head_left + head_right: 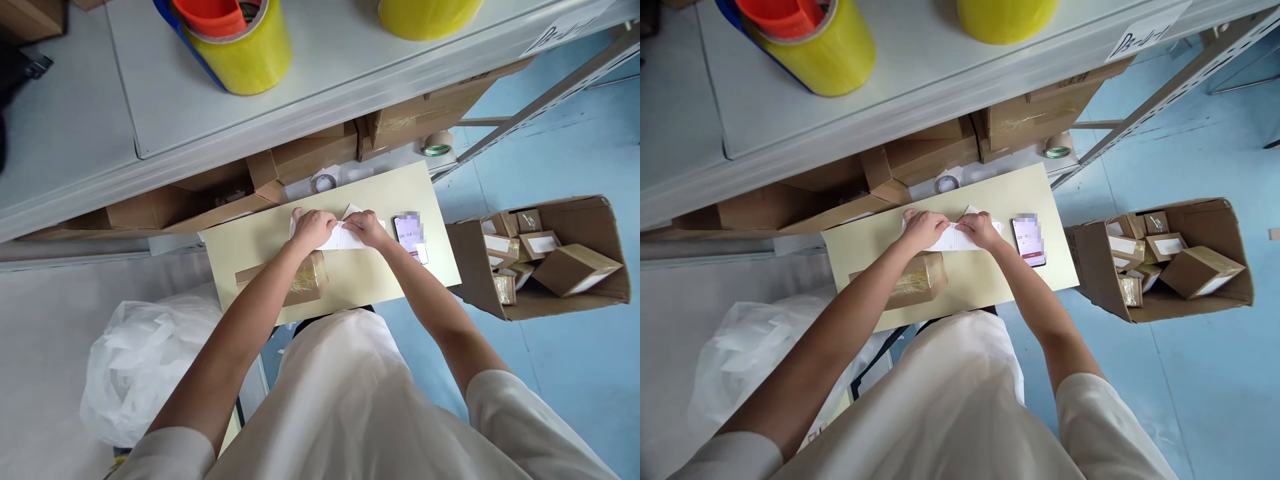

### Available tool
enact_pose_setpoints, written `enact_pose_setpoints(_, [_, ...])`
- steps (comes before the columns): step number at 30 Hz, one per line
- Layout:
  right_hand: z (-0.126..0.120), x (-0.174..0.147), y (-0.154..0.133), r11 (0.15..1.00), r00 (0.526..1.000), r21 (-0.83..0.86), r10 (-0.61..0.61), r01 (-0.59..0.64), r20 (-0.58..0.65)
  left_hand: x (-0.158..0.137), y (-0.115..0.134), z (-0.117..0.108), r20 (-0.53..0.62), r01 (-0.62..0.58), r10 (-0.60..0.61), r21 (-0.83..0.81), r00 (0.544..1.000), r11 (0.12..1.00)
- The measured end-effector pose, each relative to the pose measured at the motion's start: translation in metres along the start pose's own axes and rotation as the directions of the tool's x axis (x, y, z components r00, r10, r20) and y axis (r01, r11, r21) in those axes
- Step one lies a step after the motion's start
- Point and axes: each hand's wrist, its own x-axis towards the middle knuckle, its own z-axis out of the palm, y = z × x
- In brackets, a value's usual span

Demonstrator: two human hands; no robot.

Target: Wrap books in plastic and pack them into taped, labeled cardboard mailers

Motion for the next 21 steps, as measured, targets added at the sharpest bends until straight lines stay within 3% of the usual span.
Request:
enact_pose_setpoints(4, [-0.005, 0.0, 0.001, 0.998, 1.0, 0.067, -0.018, 0.019, -0.012, 0.006, -0.008, 0.001, 0.011, 0.052, -0.052, -0.047, 0.999, 0.998])
enact_pose_setpoints(9, [-0.018, -0.002, 0.007, 0.988, 0.985, 0.108, 0.095, -0.111, 0.146, 0.005, -0.01, -0.007, 0.079, -0.119, 0.119, -0.004, 0.99, 0.993])
enact_pose_setpoints(12, [-0.024, 0.001, 0.013, 0.977, 0.961, 0.092, 0.166, -0.19, 0.222, 0.005, -0.01, -0.011, 0.079, -0.132, 0.13, 0.029, 0.988, 0.991])
enact_pose_setpoints(16, [-0.025, 0.003, 0.023, 0.97, 0.946, -0.051, 0.244, -0.239, 0.211, 0.006, -0.021, -0.011, -0.008, -0.063, 0.063, -0.019, 0.998, 0.998])
enact_pose_setpoints(21, [-0.022, -0.004, 0.025, 0.951, 0.965, -0.21, 0.25, -0.227, 0.085, 0.001, -0.039, -0.011, -0.175, -0.029, -0.019, -0.265, 0.984, 0.964])
